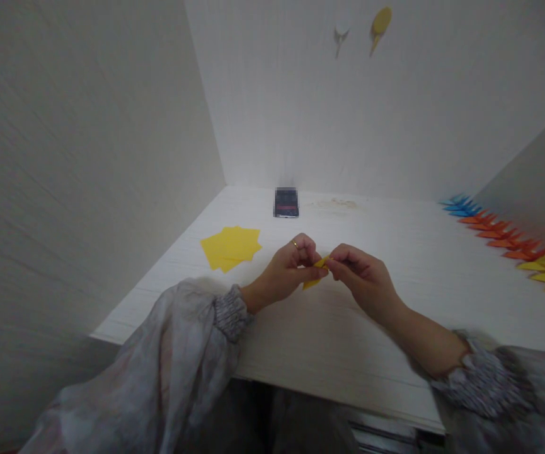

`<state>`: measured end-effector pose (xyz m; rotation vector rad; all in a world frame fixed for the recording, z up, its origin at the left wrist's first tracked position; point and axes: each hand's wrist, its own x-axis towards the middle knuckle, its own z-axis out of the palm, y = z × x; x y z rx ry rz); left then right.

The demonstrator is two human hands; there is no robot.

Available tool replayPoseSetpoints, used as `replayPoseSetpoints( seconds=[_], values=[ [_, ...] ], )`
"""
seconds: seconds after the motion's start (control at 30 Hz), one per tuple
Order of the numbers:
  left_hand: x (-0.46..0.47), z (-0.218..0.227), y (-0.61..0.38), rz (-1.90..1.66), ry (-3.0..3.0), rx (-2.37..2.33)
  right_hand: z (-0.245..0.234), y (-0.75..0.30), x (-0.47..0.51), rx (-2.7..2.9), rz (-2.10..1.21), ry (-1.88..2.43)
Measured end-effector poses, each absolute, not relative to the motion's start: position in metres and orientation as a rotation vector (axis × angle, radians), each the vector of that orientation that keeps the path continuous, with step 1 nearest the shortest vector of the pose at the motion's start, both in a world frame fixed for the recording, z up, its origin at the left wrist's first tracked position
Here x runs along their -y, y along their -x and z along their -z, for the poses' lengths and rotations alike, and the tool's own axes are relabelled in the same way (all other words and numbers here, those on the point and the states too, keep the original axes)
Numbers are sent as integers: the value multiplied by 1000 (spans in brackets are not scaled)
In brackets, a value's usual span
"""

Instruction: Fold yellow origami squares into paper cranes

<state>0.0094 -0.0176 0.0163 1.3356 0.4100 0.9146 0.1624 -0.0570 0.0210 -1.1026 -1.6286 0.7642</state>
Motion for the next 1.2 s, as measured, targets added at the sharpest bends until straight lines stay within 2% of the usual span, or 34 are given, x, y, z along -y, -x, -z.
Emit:
replayPoseSetpoints(
  seconds=[0.53, 1.0, 1.2],
  values=[
    [19, -18, -12, -893, -1244, -357, -23, -163, 58, 1608, -797, 1113],
    [15, -10, -10, -824, -1532, -552, -24, -158, 56, 1674, -697, 1291],
    [15, -10, -10, -821, -1494, -542, -25, -161, 54, 1565, -839, 1220]
  ],
)
